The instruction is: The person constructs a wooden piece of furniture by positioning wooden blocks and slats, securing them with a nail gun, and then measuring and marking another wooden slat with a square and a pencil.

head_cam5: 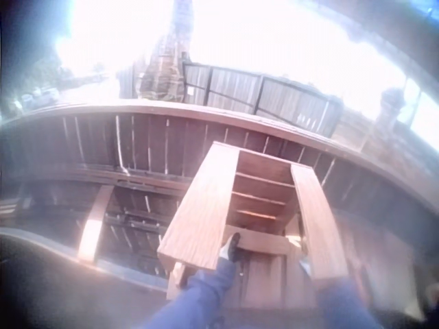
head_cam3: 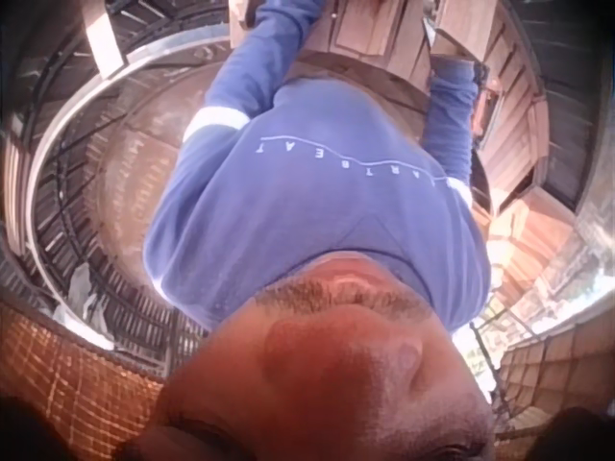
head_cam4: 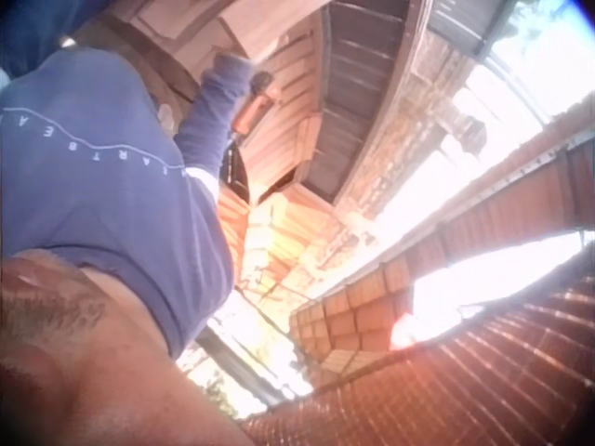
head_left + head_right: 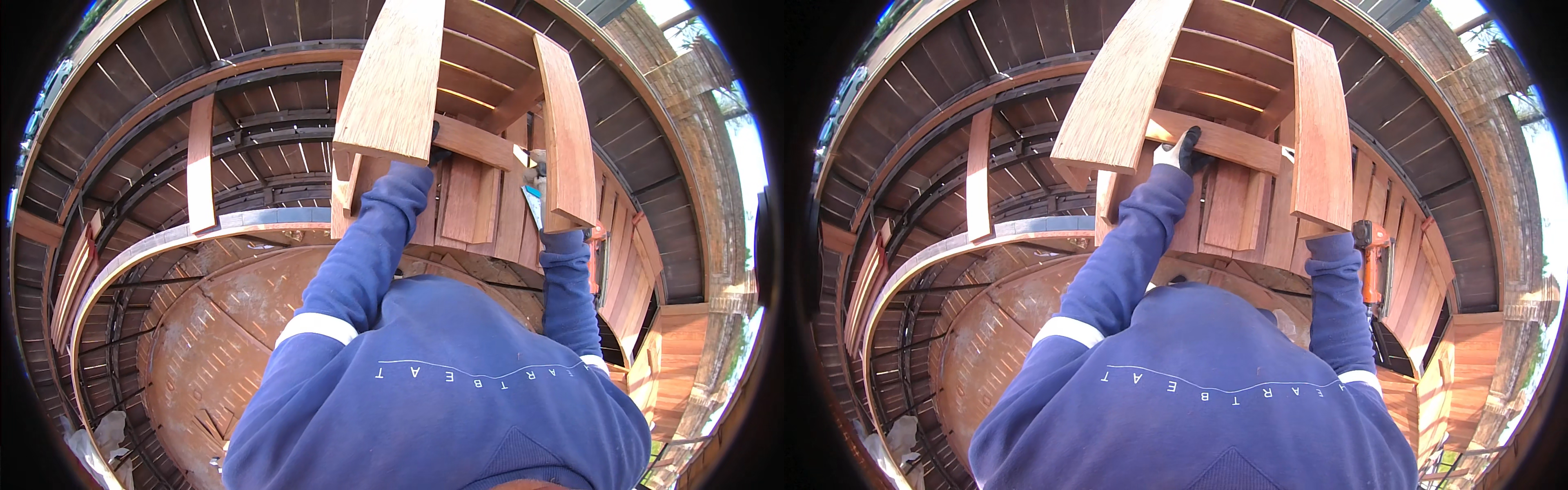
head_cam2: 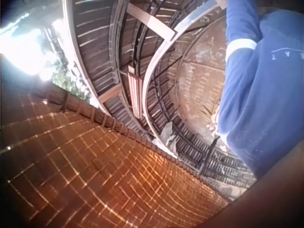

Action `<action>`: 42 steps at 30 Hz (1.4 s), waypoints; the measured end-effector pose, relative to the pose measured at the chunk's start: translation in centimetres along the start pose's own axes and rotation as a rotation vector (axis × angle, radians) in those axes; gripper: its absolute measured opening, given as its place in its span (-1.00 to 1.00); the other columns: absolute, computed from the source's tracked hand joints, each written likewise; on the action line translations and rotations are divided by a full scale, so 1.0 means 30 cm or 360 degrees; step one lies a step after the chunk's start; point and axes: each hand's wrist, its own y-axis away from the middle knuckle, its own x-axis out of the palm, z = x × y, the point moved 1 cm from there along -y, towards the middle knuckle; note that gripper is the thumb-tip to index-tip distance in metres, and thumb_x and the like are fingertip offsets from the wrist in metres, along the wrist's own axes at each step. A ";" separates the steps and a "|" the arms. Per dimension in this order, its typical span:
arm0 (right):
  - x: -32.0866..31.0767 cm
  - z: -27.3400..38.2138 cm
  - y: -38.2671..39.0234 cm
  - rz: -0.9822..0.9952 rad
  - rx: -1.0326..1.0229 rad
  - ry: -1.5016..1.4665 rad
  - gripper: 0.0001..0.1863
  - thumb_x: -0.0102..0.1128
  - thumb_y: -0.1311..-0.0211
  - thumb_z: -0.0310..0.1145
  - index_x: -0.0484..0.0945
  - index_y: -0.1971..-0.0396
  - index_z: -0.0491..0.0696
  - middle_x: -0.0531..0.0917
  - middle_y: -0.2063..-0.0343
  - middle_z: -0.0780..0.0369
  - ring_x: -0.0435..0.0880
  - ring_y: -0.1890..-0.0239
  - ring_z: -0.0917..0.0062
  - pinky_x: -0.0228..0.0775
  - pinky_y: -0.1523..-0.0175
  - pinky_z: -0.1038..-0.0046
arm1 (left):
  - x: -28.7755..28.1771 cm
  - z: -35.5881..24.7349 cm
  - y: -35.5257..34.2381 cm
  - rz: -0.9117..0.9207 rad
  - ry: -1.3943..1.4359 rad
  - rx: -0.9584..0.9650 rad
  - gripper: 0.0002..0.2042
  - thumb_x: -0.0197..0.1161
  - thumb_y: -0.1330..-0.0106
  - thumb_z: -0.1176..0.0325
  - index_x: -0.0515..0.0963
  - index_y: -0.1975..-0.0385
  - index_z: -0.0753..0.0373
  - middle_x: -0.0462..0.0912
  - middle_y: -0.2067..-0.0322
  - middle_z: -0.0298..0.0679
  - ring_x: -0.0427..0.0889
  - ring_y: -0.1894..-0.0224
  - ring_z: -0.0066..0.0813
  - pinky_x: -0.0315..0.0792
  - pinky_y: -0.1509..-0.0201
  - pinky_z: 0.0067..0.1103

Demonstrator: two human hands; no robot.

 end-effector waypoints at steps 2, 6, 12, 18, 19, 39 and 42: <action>0.022 -0.062 -0.029 0.0013 -0.0099 0.0077 -0.61 0.04 -0.31 -0.41 0.39 -0.12 -0.15 0.56 0.00 0.12 0.62 0.06 0.44 0.54 -0.01 0.43 | -0.003 -0.008 0.011 0.0021 -0.0017 0.0024 -0.49 0.47 -0.08 0.31 0.41 0.03 0.38 0.57 0.20 0.00 0.66 0.27 -0.13 0.69 0.32 -0.35; 0.306 -0.017 -0.018 0.0061 -0.0217 0.0414 -0.69 0.07 -0.23 -0.56 0.52 0.01 -0.17 0.62 0.12 0.18 0.62 0.11 0.53 0.49 -0.02 0.50 | -0.013 -0.036 0.032 0.0081 -0.0245 0.0147 -0.47 0.48 -0.07 0.29 0.41 0.02 0.39 0.57 0.20 0.00 0.66 0.28 -0.13 0.69 0.33 -0.36; 0.417 0.018 -0.017 0.0070 -0.0551 0.1384 -0.71 0.08 -0.20 -0.56 0.56 0.06 -0.17 0.65 0.15 0.18 0.63 0.10 0.52 0.47 -0.05 0.49 | 0.079 -0.193 0.154 -0.0022 -0.0042 -0.0297 -0.48 0.47 -0.08 0.28 0.42 0.03 0.40 0.58 0.21 0.00 0.66 0.30 -0.14 0.67 0.34 -0.37; 0.464 0.030 -0.044 0.0177 -0.0549 0.1563 -0.72 0.09 -0.18 -0.54 0.59 0.09 -0.18 0.66 0.16 0.16 0.63 0.10 0.48 0.46 -0.07 0.47 | 0.095 -0.294 0.204 -0.0105 0.0256 -0.0485 -0.49 0.45 -0.10 0.32 0.40 0.01 0.38 0.58 0.21 0.00 0.66 0.28 -0.14 0.66 0.34 -0.35; 0.466 0.029 -0.045 0.0183 -0.0547 0.1582 -0.72 0.10 -0.18 -0.54 0.59 0.10 -0.18 0.67 0.17 0.16 0.63 0.10 0.47 0.45 -0.07 0.46 | 0.095 -0.295 0.205 -0.0111 0.0262 -0.0490 -0.49 0.45 -0.10 0.32 0.40 0.00 0.38 0.58 0.21 0.00 0.65 0.28 -0.14 0.66 0.34 -0.35; 0.456 0.026 -0.041 0.0181 -0.0527 0.1587 -0.77 0.11 -0.16 -0.50 0.65 0.20 -0.17 0.70 0.25 0.16 0.65 0.17 0.47 0.48 0.00 0.47 | 0.104 -0.311 0.227 0.0013 0.0226 -0.0360 -0.48 0.39 -0.18 0.29 0.37 -0.05 0.44 0.54 0.11 0.02 0.63 0.14 -0.14 0.68 0.15 -0.32; 0.447 0.029 -0.043 0.0199 -0.0577 0.1656 -0.76 0.12 -0.15 -0.50 0.64 0.19 -0.17 0.70 0.23 0.17 0.65 0.17 0.48 0.47 -0.01 0.48 | 0.102 -0.310 0.225 -0.0002 0.0244 -0.0390 -0.49 0.40 -0.18 0.29 0.38 -0.05 0.41 0.54 0.10 0.02 0.63 0.14 -0.13 0.67 0.16 -0.31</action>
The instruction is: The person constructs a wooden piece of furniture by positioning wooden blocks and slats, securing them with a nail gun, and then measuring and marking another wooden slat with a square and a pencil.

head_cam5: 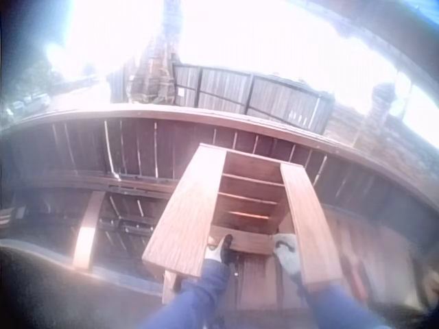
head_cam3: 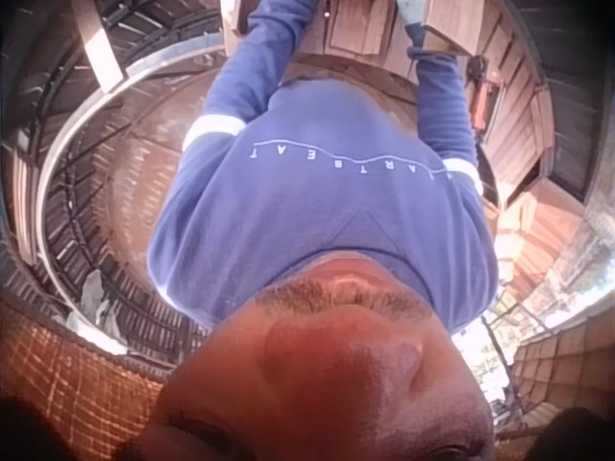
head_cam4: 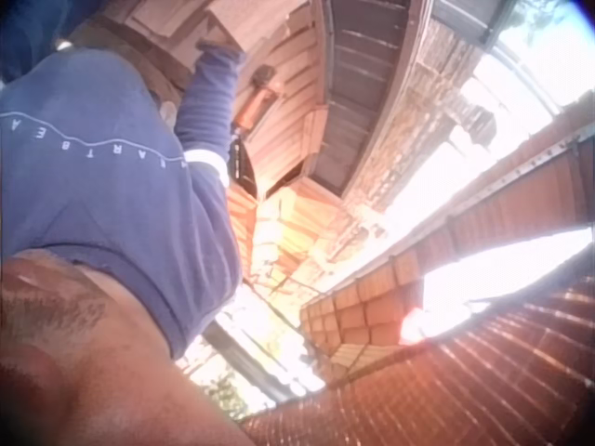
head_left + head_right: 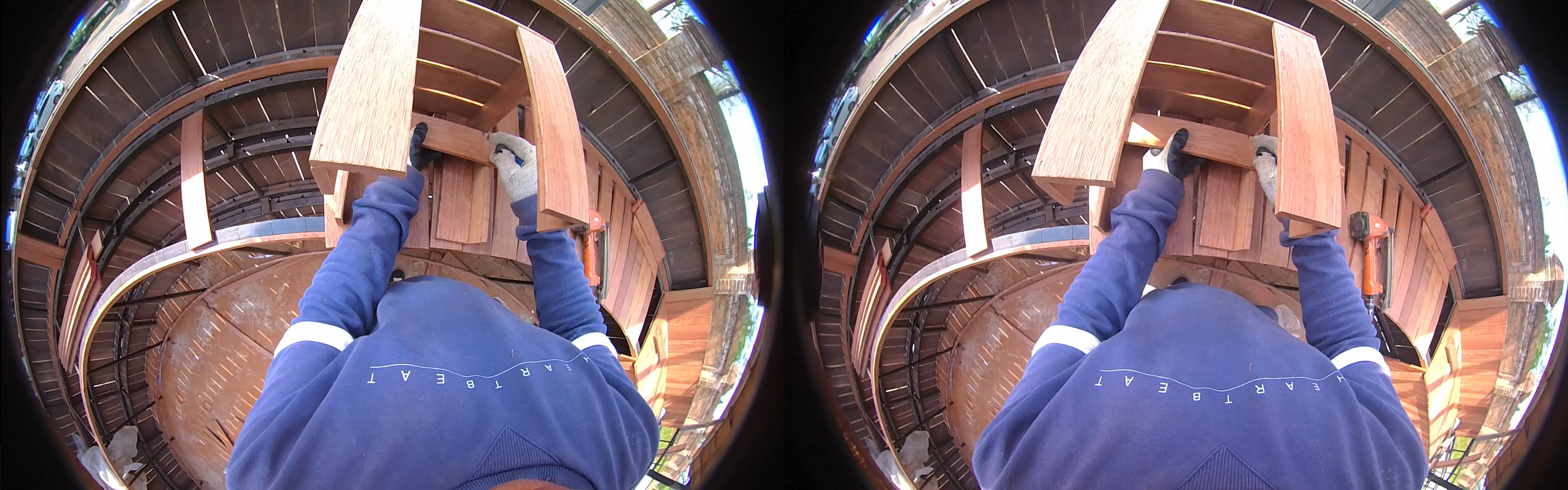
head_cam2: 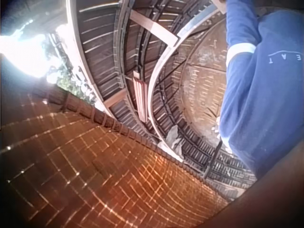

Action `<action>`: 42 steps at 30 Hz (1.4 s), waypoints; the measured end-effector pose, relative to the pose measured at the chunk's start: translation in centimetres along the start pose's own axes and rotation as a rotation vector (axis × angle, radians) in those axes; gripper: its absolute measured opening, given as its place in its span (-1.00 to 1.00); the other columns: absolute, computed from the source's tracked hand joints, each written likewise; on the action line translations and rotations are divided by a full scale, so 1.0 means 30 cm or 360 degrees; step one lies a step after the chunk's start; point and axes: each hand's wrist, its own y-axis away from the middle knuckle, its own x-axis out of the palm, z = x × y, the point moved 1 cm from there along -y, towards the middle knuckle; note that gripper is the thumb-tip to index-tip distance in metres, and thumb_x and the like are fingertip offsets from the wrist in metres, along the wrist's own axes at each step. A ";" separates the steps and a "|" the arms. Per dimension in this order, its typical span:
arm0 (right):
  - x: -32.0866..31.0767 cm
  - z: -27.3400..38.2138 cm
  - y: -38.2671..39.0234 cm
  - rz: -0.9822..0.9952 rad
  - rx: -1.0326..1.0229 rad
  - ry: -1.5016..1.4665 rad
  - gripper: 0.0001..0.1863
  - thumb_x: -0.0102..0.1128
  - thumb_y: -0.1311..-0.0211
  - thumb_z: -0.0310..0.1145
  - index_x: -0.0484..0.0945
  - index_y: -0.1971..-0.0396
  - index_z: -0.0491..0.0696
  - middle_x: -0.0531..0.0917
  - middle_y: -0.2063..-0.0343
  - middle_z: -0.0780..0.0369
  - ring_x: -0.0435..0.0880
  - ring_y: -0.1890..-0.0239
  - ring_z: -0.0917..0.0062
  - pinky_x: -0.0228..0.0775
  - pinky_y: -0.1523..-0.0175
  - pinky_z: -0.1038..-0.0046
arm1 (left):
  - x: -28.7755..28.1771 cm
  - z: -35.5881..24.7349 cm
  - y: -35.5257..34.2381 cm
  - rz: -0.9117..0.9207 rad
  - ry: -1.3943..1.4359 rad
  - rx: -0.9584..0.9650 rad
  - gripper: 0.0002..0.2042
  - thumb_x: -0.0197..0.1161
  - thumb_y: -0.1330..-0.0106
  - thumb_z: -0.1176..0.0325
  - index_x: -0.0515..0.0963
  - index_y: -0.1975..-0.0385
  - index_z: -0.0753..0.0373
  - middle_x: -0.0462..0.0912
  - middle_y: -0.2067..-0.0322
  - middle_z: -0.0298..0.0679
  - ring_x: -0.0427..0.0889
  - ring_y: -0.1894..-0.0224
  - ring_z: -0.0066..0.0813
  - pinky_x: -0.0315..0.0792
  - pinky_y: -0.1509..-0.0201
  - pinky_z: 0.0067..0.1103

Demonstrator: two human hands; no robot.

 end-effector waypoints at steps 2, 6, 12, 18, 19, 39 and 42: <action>0.005 0.038 -0.011 0.0025 0.0016 0.0008 -0.76 0.12 -0.15 -0.50 0.64 0.18 -0.16 0.69 0.21 0.16 0.65 0.16 0.48 0.47 -0.01 0.49 | -0.018 0.006 -0.017 -0.0016 0.0022 -0.0023 -0.49 0.40 -0.17 0.29 0.38 -0.04 0.38 0.55 0.10 0.01 0.63 0.14 -0.13 0.67 0.18 -0.31; -0.008 0.004 0.026 -0.0130 0.0265 -0.0657 -0.72 0.09 -0.20 -0.47 0.58 0.09 -0.15 0.67 0.14 0.16 0.63 0.10 0.46 0.47 -0.03 0.48 | 0.026 -0.011 0.010 -0.0051 0.0084 -0.0113 -0.51 0.41 -0.15 0.29 0.40 -0.03 0.32 0.55 0.11 -0.01 0.63 0.17 -0.11 0.65 0.23 -0.29; -0.086 -0.315 0.160 -0.0367 0.0518 -0.1706 -0.52 -0.11 -0.40 -0.16 0.32 -0.20 -0.11 0.58 -0.02 0.08 0.60 -0.06 0.35 0.56 -0.05 0.34 | 0.027 -0.008 0.037 -0.0124 0.0111 -0.0197 -0.51 0.41 -0.15 0.28 0.40 -0.04 0.31 0.55 0.12 -0.02 0.63 0.16 -0.10 0.64 0.20 -0.26; -0.106 -0.152 0.324 -0.0695 0.0533 -0.1166 -0.62 -0.10 -0.27 -0.59 0.41 -0.10 -0.21 0.56 0.00 0.11 0.63 0.06 0.45 0.59 0.02 0.36 | 0.044 -0.003 0.212 -0.0041 0.0193 -0.0365 -0.62 0.35 -0.23 0.30 0.45 0.00 0.22 0.60 0.14 -0.15 0.65 0.11 -0.20 0.65 0.08 -0.26; -0.112 -0.117 0.354 -0.0723 0.0563 -0.1040 -0.60 -0.12 -0.22 -0.68 0.43 -0.08 -0.23 0.57 0.02 0.11 0.63 0.08 0.47 0.59 0.02 0.36 | 0.047 -0.007 0.252 -0.0002 0.0256 -0.0434 -0.63 0.35 -0.24 0.32 0.45 -0.01 0.23 0.61 0.16 -0.15 0.66 0.13 -0.22 0.67 0.11 -0.29; -0.208 0.056 0.555 -0.0596 0.0755 -0.1605 -0.59 -0.08 -0.17 -0.61 0.38 -0.06 -0.30 0.58 0.12 0.05 0.70 0.25 0.44 0.65 0.14 0.46 | 0.163 -0.349 0.675 0.1654 -0.1928 -0.0378 -0.74 0.10 -0.38 0.44 0.56 0.02 0.41 0.66 0.09 -0.09 0.61 0.00 -0.37 0.42 -0.14 -0.49; -0.229 0.098 0.527 -0.0333 0.0726 -0.1503 -0.58 0.02 -0.15 -0.61 0.40 -0.06 -0.30 0.58 0.11 0.09 0.67 0.22 0.49 0.63 0.15 0.51 | 0.235 -0.361 0.668 0.1377 -0.2358 0.0706 -0.60 0.32 -0.17 0.30 0.53 0.01 0.32 0.62 0.05 -0.03 0.61 0.00 -0.08 0.45 -0.11 -0.38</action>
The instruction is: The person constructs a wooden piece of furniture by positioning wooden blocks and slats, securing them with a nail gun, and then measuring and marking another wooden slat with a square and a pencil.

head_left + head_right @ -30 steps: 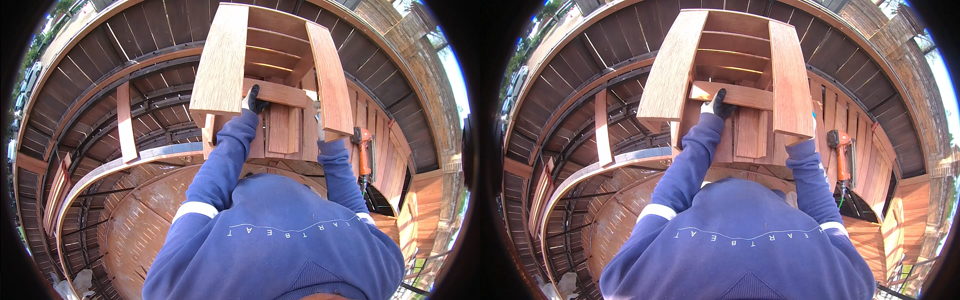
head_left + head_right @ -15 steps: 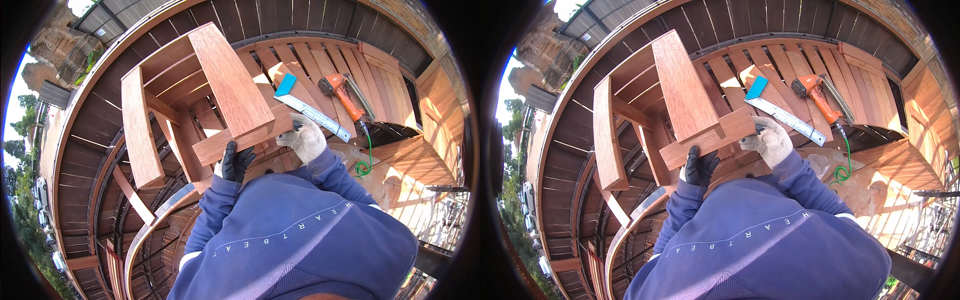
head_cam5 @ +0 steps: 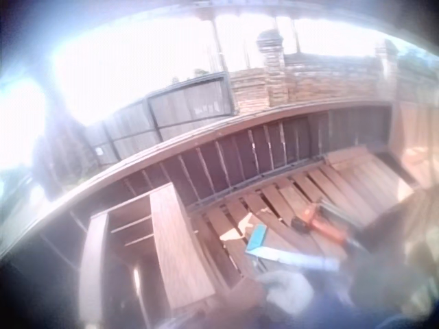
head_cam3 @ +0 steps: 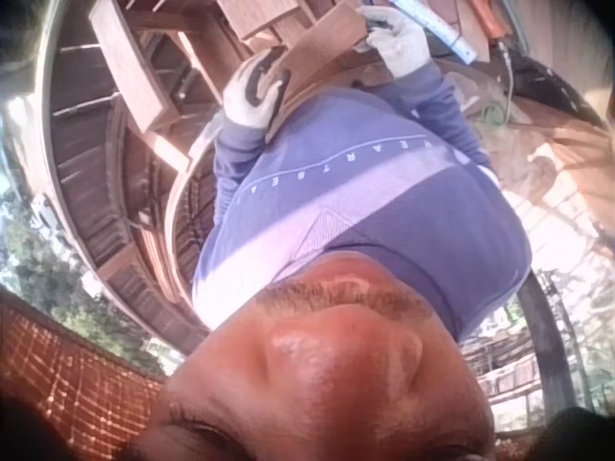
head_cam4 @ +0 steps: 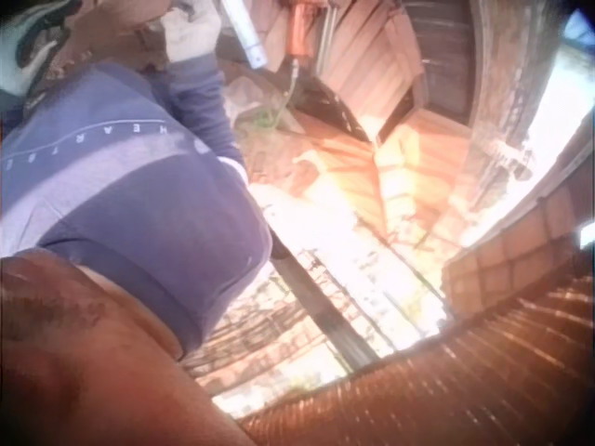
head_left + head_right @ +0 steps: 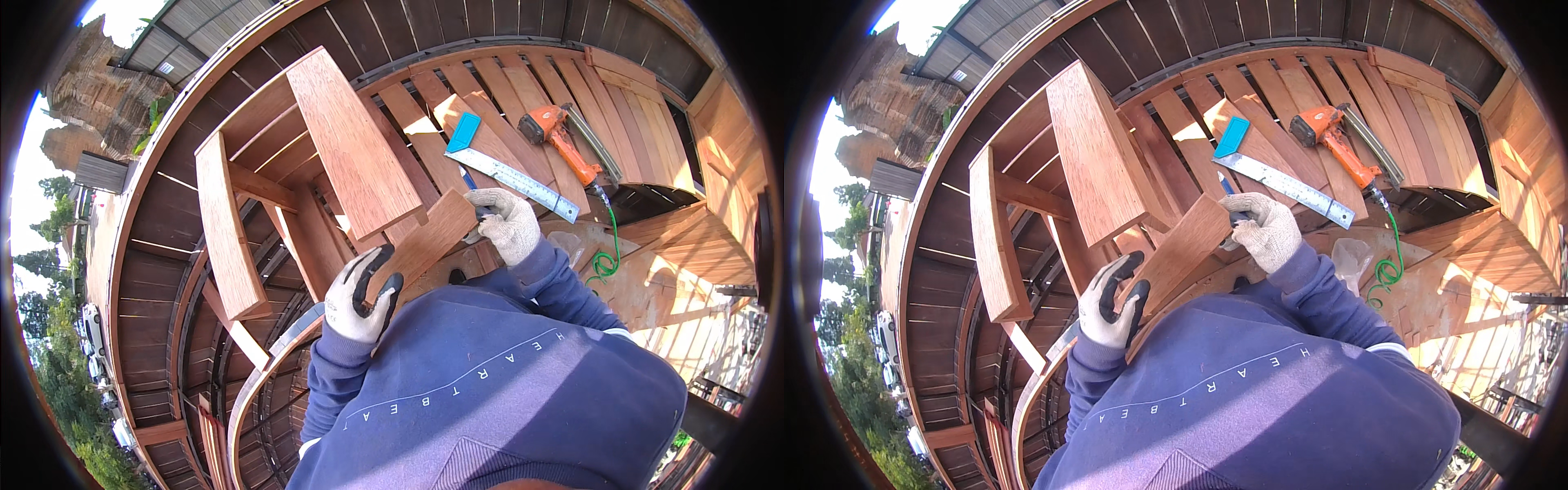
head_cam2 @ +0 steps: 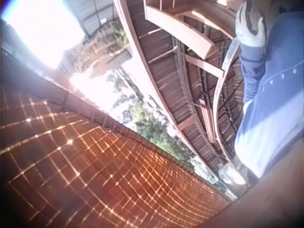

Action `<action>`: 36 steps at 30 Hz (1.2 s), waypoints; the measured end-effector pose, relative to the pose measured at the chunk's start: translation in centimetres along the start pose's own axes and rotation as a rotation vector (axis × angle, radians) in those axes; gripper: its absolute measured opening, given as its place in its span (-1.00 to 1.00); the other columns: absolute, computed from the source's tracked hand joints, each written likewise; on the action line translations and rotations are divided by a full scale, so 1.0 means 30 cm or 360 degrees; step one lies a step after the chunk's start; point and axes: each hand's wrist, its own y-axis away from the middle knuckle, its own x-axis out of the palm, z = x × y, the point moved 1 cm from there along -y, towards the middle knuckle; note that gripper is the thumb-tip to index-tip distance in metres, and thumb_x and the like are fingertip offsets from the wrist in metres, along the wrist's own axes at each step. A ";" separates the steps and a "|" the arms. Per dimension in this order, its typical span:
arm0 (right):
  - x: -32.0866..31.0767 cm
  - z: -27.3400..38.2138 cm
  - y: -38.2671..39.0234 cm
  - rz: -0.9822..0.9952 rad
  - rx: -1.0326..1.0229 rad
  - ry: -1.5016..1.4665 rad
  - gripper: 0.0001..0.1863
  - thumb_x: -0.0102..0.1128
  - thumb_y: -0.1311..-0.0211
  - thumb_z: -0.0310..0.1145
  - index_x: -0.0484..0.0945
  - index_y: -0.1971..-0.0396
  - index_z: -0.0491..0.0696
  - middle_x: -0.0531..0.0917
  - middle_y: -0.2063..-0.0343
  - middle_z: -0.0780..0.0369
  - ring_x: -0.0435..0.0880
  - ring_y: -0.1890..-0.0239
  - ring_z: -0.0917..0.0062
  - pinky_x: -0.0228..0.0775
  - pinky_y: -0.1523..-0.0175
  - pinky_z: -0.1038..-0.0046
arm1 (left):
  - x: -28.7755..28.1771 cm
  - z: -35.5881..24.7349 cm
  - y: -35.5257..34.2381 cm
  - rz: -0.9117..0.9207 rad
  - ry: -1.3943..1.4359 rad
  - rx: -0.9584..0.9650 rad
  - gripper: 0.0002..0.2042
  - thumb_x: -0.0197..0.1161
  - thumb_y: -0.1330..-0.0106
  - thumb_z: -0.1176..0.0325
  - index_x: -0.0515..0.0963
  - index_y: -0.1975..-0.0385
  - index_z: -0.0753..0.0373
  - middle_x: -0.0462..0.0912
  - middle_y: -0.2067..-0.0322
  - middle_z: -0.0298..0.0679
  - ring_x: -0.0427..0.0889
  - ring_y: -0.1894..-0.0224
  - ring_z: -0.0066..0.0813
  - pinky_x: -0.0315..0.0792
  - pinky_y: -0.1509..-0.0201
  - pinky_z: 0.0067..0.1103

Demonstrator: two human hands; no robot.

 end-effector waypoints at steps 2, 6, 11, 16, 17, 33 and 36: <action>0.028 0.007 -0.009 0.0128 0.0088 -0.0019 -0.58 0.05 -0.14 -0.57 0.40 -0.06 -0.29 0.58 0.10 0.10 0.67 0.20 0.50 0.63 0.14 0.51 | 0.019 0.007 -0.043 -0.0109 -0.0327 -0.0068 -0.54 0.36 -0.15 0.19 0.52 0.00 0.31 0.59 0.07 -0.01 0.59 0.03 -0.01 0.47 -0.04 -0.34; 0.056 0.038 -0.051 0.0426 0.0186 0.0063 -0.58 0.06 -0.10 -0.53 0.46 -0.02 -0.26 0.62 0.16 0.13 0.67 0.21 0.51 0.61 0.13 0.46 | 0.061 0.080 -0.020 0.0341 0.0096 -0.0566 -0.61 0.28 -0.23 0.15 0.53 0.08 0.32 0.61 0.41 0.03 0.63 0.28 -0.03 0.46 0.16 -0.32; -0.089 0.154 -0.313 0.0427 -0.0509 0.1710 -0.56 0.08 0.08 -0.60 0.54 0.07 -0.16 0.63 0.19 0.12 0.65 0.14 0.36 0.49 0.02 0.39 | 0.048 0.109 0.111 0.0149 0.0168 -0.0581 -0.62 0.28 -0.25 0.21 0.54 0.07 0.37 0.64 0.39 0.03 0.63 0.38 -0.25 0.47 0.21 -0.42; -0.115 0.125 -0.534 0.0859 -0.0676 0.3059 -0.44 0.25 0.11 -0.47 0.49 -0.04 -0.11 0.51 -0.05 0.05 0.45 -0.15 0.17 0.32 -0.19 0.24 | 0.024 0.160 0.253 0.0028 0.0218 -0.0651 -0.55 0.27 -0.25 0.15 0.51 -0.04 0.31 0.65 0.27 0.07 0.68 0.23 -0.10 0.50 0.12 -0.40; -0.112 0.094 -0.567 0.0958 -0.0592 0.3275 -0.41 0.28 0.10 -0.44 0.47 -0.07 -0.10 0.48 -0.10 0.06 0.41 -0.20 0.19 0.29 -0.22 0.22 | 0.012 0.164 0.278 -0.0015 0.0217 -0.0673 -0.55 0.27 -0.25 0.15 0.51 -0.04 0.32 0.66 0.26 0.07 0.68 0.22 -0.10 0.50 0.10 -0.41; -0.265 -0.030 -0.802 0.1322 -0.0439 0.2828 -0.63 0.31 0.07 -0.28 0.61 0.21 -0.09 0.65 0.22 -0.01 0.66 0.17 0.14 0.52 0.07 0.27 | -0.103 0.231 0.605 -0.0407 0.0766 -0.0986 -0.54 0.29 -0.27 0.33 0.44 -0.14 0.37 0.63 0.05 -0.15 0.54 0.03 -0.56 0.40 -0.11 -0.58; -0.087 0.127 -0.616 0.1069 -0.0422 0.3010 -0.58 0.32 0.10 -0.33 0.56 0.15 -0.11 0.62 0.22 -0.02 0.63 0.14 0.12 0.49 0.03 0.26 | -0.098 0.255 0.616 -0.0489 0.0810 -0.0911 -0.53 0.28 -0.27 0.34 0.42 -0.16 0.38 0.61 0.01 -0.12 0.53 -0.02 -0.54 0.37 -0.16 -0.56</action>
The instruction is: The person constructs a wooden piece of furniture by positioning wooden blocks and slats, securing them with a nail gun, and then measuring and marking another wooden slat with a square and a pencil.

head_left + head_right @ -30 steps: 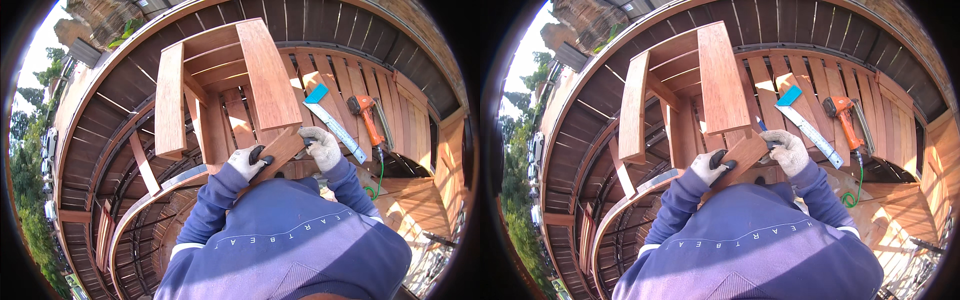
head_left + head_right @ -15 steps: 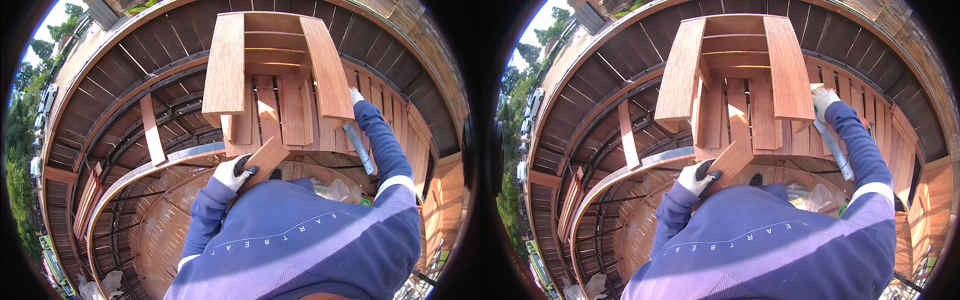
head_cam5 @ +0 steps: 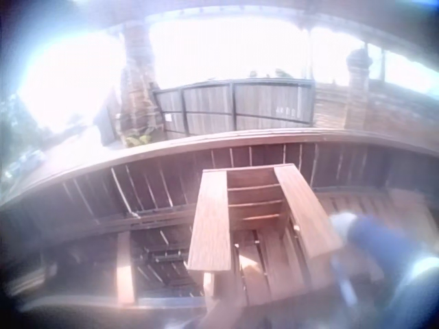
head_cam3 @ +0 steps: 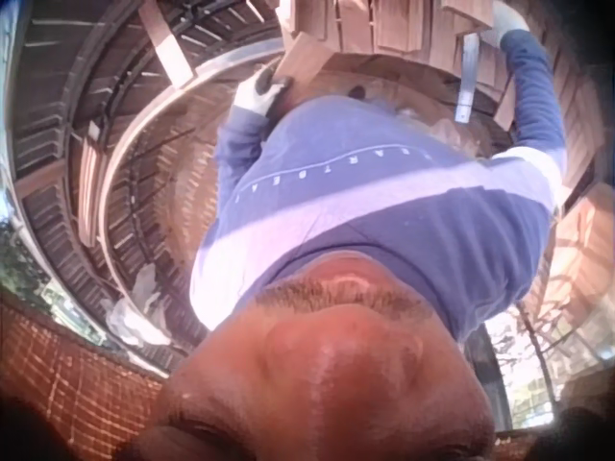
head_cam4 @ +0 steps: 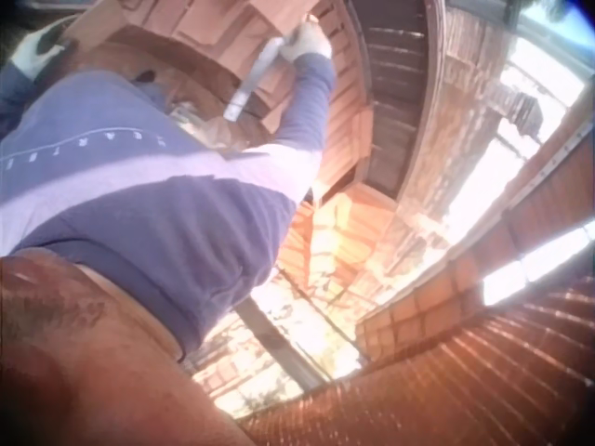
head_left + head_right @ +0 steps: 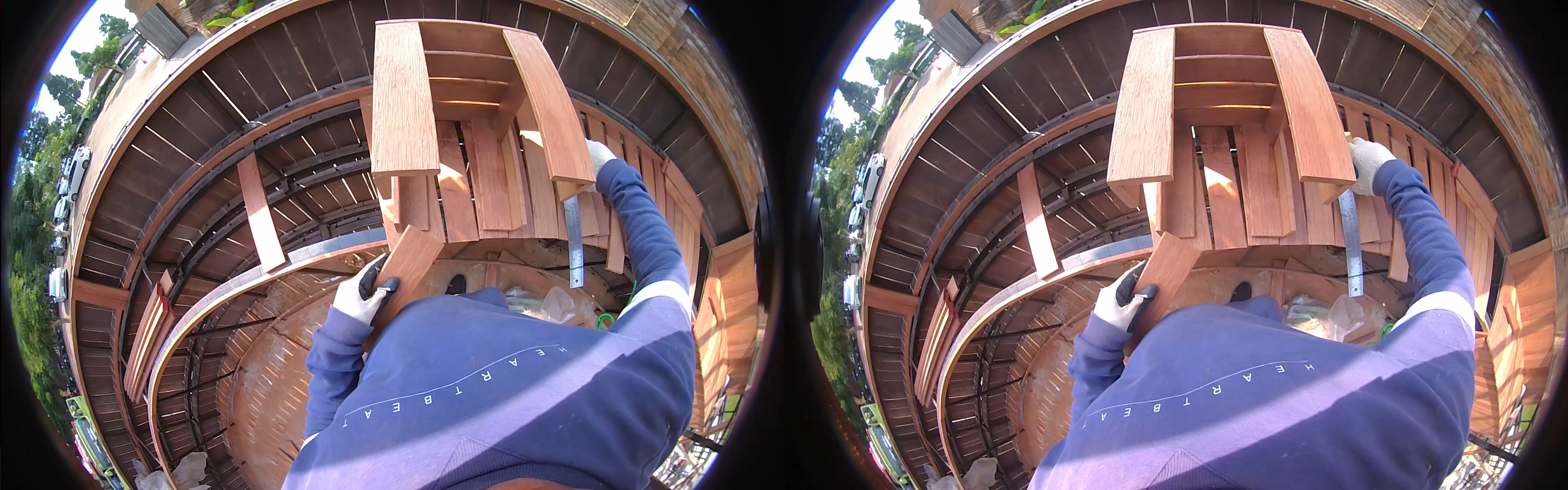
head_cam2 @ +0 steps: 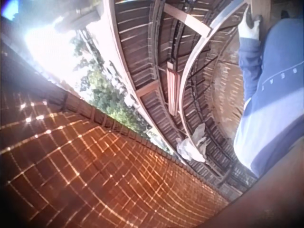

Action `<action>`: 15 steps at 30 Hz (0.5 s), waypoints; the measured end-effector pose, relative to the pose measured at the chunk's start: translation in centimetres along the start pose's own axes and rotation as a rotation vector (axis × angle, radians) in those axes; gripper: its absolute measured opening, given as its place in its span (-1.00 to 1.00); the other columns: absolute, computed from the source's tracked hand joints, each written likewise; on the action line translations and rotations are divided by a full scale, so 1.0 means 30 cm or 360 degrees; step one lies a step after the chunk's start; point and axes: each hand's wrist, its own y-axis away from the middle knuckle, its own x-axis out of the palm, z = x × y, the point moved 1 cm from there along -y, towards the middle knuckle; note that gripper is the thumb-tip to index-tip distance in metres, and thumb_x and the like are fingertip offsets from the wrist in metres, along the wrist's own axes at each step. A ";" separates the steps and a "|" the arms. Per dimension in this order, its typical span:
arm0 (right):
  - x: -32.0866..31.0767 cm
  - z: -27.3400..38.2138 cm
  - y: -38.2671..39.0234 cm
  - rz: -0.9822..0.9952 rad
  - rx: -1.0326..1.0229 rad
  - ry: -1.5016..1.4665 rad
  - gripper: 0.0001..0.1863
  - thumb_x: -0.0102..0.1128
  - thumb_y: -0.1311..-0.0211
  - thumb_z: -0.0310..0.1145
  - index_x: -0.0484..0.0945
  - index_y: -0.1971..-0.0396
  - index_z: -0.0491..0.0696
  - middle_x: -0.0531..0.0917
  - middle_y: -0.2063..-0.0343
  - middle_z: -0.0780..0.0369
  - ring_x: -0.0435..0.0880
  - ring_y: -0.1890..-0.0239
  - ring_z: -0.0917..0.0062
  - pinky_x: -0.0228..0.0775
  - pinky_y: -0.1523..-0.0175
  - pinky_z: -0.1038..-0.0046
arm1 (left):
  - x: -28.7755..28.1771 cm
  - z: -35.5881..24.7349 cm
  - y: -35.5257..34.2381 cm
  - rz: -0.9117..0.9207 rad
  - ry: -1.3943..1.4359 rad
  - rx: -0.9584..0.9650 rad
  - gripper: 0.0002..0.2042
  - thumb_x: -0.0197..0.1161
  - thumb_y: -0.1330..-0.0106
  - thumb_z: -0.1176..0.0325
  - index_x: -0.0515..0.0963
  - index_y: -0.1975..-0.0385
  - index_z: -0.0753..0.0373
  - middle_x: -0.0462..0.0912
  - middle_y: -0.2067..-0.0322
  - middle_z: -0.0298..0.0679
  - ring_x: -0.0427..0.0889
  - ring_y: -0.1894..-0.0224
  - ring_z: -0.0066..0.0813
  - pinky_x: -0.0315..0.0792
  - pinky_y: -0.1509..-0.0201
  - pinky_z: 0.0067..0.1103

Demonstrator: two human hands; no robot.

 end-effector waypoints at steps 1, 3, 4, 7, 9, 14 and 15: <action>-0.068 0.047 0.055 -0.0077 0.0058 0.0093 -0.57 0.32 0.11 -0.36 0.54 0.14 -0.12 0.61 0.22 -0.02 0.62 0.13 0.11 0.48 0.01 0.25 | -0.005 -0.003 -0.011 -0.0012 0.0007 0.0048 -0.53 0.28 -0.27 0.34 0.42 -0.16 0.38 0.61 0.00 -0.12 0.52 -0.03 -0.54 0.37 -0.17 -0.55; -0.149 0.085 0.158 -0.0046 0.0216 0.0112 -0.60 0.30 0.14 -0.43 0.51 0.18 -0.10 0.59 0.25 -0.01 0.61 0.17 0.08 0.48 0.04 0.24 | -0.020 -0.008 -0.031 0.0051 0.0029 0.0075 -0.52 0.28 -0.28 0.35 0.40 -0.16 0.42 0.60 0.02 -0.16 0.51 -0.02 -0.54 0.36 -0.15 -0.56; -0.187 0.124 0.210 -0.0116 0.0282 0.0038 -0.61 0.28 0.14 -0.44 0.50 0.20 -0.10 0.59 0.26 0.00 0.60 0.18 0.08 0.47 0.05 0.23 | -0.028 -0.009 -0.035 0.0069 0.0040 0.0083 -0.52 0.28 -0.29 0.35 0.40 -0.16 0.45 0.60 0.03 -0.18 0.50 -0.01 -0.54 0.36 -0.15 -0.57; -0.199 0.165 0.364 -0.0439 0.0269 -0.0140 -0.65 0.23 0.16 -0.49 0.49 0.24 -0.07 0.58 0.31 0.03 0.60 0.21 0.07 0.46 0.10 0.22 | -0.063 -0.042 -0.033 0.0211 0.0041 -0.0023 -0.56 0.28 -0.30 0.30 0.45 -0.09 0.43 0.62 0.09 -0.21 0.52 0.06 -0.57 0.38 -0.10 -0.57; -0.177 0.208 0.479 -0.0737 0.0382 -0.0387 -0.71 0.11 0.15 -0.61 0.47 0.31 -0.10 0.55 0.44 0.06 0.58 0.34 0.15 0.44 0.18 0.34 | -0.086 -0.101 -0.032 0.0304 0.0037 -0.0048 -0.59 0.29 -0.29 0.22 0.51 0.00 0.41 0.64 0.17 -0.23 0.52 0.13 -0.58 0.40 -0.02 -0.57; -0.012 0.231 0.781 -0.1125 0.0680 -0.0969 -0.58 0.01 0.09 -0.56 0.42 0.10 -0.10 0.45 0.44 0.37 0.44 0.41 0.69 0.33 0.28 0.66 | -0.200 -0.154 0.010 0.0417 0.0047 0.0008 -0.56 0.31 -0.25 0.05 0.58 0.06 0.30 0.67 0.31 -0.25 0.53 0.27 -0.60 0.43 0.15 -0.57; 0.084 0.163 0.899 -0.1023 0.0642 -0.1610 -0.52 0.11 0.07 -0.55 0.40 0.02 -0.11 0.51 0.37 0.31 0.50 0.38 0.66 0.38 0.26 0.65 | -0.212 -0.136 -0.001 0.0394 -0.0042 0.0140 -0.59 0.29 -0.25 0.08 0.60 0.09 0.30 0.68 0.33 -0.23 0.58 0.30 -0.53 0.47 0.15 -0.51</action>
